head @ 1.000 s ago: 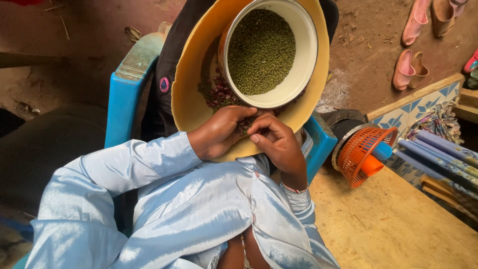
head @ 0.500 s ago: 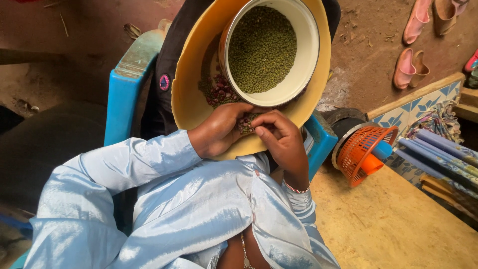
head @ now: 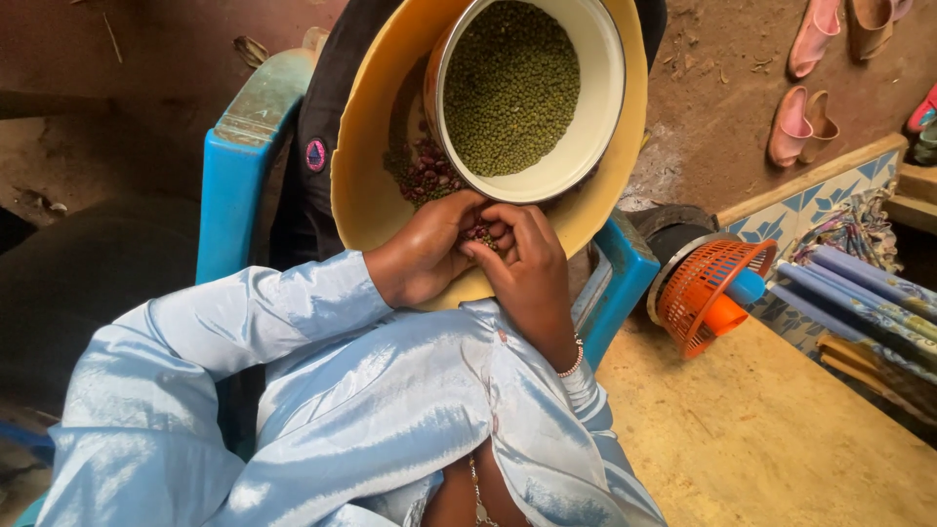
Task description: Manually sorting mung beans by picking out debris and discolored beans from a large bowl.
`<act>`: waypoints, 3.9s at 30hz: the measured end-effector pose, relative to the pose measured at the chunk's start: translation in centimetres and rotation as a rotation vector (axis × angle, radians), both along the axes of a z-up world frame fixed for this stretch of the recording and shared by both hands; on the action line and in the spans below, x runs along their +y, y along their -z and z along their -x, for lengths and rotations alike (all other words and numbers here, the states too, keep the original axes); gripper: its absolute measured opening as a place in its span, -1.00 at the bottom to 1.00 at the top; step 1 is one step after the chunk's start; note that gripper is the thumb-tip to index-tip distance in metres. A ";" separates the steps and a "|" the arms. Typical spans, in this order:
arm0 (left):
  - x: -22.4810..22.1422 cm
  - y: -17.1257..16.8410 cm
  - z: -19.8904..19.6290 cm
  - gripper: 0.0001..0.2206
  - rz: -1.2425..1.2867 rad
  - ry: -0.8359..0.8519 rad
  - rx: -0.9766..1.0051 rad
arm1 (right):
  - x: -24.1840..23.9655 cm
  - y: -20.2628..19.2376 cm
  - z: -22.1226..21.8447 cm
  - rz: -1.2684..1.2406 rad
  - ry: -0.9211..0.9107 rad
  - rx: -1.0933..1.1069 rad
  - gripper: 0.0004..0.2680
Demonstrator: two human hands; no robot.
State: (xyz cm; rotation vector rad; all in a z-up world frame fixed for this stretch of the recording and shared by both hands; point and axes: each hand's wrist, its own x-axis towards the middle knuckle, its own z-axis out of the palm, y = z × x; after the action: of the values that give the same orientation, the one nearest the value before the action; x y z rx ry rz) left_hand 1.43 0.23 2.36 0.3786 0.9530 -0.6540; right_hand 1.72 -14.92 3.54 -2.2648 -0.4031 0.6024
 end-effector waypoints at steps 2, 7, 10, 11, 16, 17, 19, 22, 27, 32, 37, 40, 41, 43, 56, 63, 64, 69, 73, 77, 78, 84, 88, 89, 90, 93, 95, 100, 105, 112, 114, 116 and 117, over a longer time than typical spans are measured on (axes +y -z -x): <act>-0.1 -0.2 0.0 -0.80 0.005 0.013 -0.001 | 0.2 -0.1 0.0 0.023 -0.008 -0.006 -0.73; -0.3 1.4 1.0 -0.79 0.030 0.066 -0.068 | 0.6 0.1 0.1 0.063 -0.038 -0.107 -0.81; -0.1 1.1 0.9 -0.78 0.034 0.052 -0.050 | 0.6 0.5 0.3 0.098 -0.053 -0.176 -0.88; 0.0 0.9 0.9 -0.79 0.039 0.048 -0.047 | 0.5 0.6 0.3 0.106 -0.054 -0.191 -0.88; -0.3 1.5 1.1 -0.77 0.041 0.056 -0.057 | 0.3 0.8 0.4 0.122 -0.060 -0.233 -0.86; -0.3 1.6 1.1 -0.78 0.040 0.047 -0.051 | 0.4 0.7 0.4 0.126 -0.070 -0.232 -0.86; -0.3 1.5 1.1 -0.79 0.037 0.037 -0.046 | 0.3 0.8 0.5 0.128 -0.081 -0.233 -0.85; -0.1 1.3 1.2 -0.79 0.038 0.049 -0.060 | 0.1 1.2 0.8 0.154 -0.091 -0.256 -0.84; 0.1 1.1 1.1 -0.78 0.026 0.073 -0.056 | 0.1 1.4 0.6 0.166 -0.105 -0.304 -0.85; -0.1 1.2 0.9 -0.76 0.049 0.086 -0.066 | 0.5 -0.1 0.1 0.096 -0.086 -0.272 -0.88; 0.0 0.4 0.7 -0.77 0.057 0.087 -0.049 | -0.5 0.2 -0.1 0.012 -0.027 -0.162 -0.89; -0.2 1.1 1.0 -0.79 0.064 0.053 -0.026 | -2.4 1.5 0.1 -0.102 0.032 0.008 -0.90; -0.3 1.4 0.9 -0.78 0.064 0.037 0.007 | -3.2 1.9 0.2 -0.246 0.059 0.168 -0.91; 0.0 0.8 0.5 -0.75 0.061 0.018 0.037 | -4.5 2.6 0.1 -0.391 0.083 0.326 -0.90; -0.4 1.9 1.2 -0.62 0.103 -0.021 -0.048 | -7.2 5.6 -0.8 -1.267 0.181 1.043 -0.76; -0.2 2.0 1.0 -0.57 0.114 -0.005 -0.060 | -6.6 5.8 -0.3 -1.370 0.155 1.133 -0.74; -0.2 2.4 1.0 -0.57 0.114 0.001 -0.065 | -6.5 5.9 -0.3 -1.374 0.155 1.124 -0.74; 0.0 2.6 1.1 -0.56 0.121 0.060 -0.075 | -6.1 6.1 0.4 -1.330 0.171 1.133 -0.76; 0.1 1.9 0.9 -0.54 0.121 0.070 -0.073 | -5.9 5.9 0.4 -1.309 0.168 1.129 -0.77; 0.5 0.8 0.6 -0.56 0.102 0.076 -0.065 | -5.8 6.0 0.4 -1.307 0.167 1.127 -0.78; 0.5 0.6 0.5 -0.56 0.096 0.077 -0.066 | -5.9 6.1 0.4 -1.310 0.162 1.123 -0.78; 0.7 0.3 0.4 -0.58 0.098 0.081 -0.059 | -5.8 6.2 0.3 -1.321 0.167 1.155 -0.78; 0.7 0.3 0.5 -0.56 0.094 0.072 -0.062 | -5.8 6.3 0.3 -1.320 0.154 1.154 -0.77; 0.8 -0.1 0.3 -0.55 0.097 0.079 -0.055 | -5.9 6.3 0.3 -1.315 0.152 1.157 -0.78; 0.9 -0.5 0.2 -0.54 0.099 0.087 -0.048 | -6.0 6.4 0.4 -1.310 0.149 1.161 -0.78; 1.2 -1.6 -0.1 -0.53 0.099 0.093 -0.050 | -6.1 6.5 0.4 -1.314 0.145 1.173 -0.77; 1.1 -1.3 0.0 -0.53 0.098 0.096 -0.051 | -6.1 6.6 0.3 -1.314 0.143 1.171 -0.77; 1.3 -2.5 -0.4 -0.52 0.095 0.105 -0.054 | -6.0 6.5 0.3 -1.316 0.142 1.158 -0.79; 1.7 -5.4 -1.1 -0.45 0.093 0.071 0.011 | -5.5 5.7 0.0 -1.303 0.183 1.147 -0.80; 0.0 1.0 0.2 -0.30 0.076 -0.001 0.085 | -7.3 6.1 -1.6 -1.309 0.352 1.183 -0.80; 0.1 1.1 0.5 -0.61 0.094 0.004 -0.018 | -8.3 5.6 -2.3 -1.380 0.420 1.172 -0.86; 0.4 0.8 0.5 -0.62 0.100 0.013 -0.037 | -8.1 3.9 -2.8 -1.159 0.431 0.944 -0.83; 0.6 0.7 0.5 -0.63 0.097 0.018 -0.059 | -7.9 3.1 -3.1 -0.942 0.423 0.723 -0.81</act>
State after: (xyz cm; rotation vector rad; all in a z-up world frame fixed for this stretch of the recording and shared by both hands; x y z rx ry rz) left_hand 0.97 0.79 1.66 0.3193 0.8589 -0.6989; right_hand 4.85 -22.82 0.42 -1.0801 0.1508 0.7443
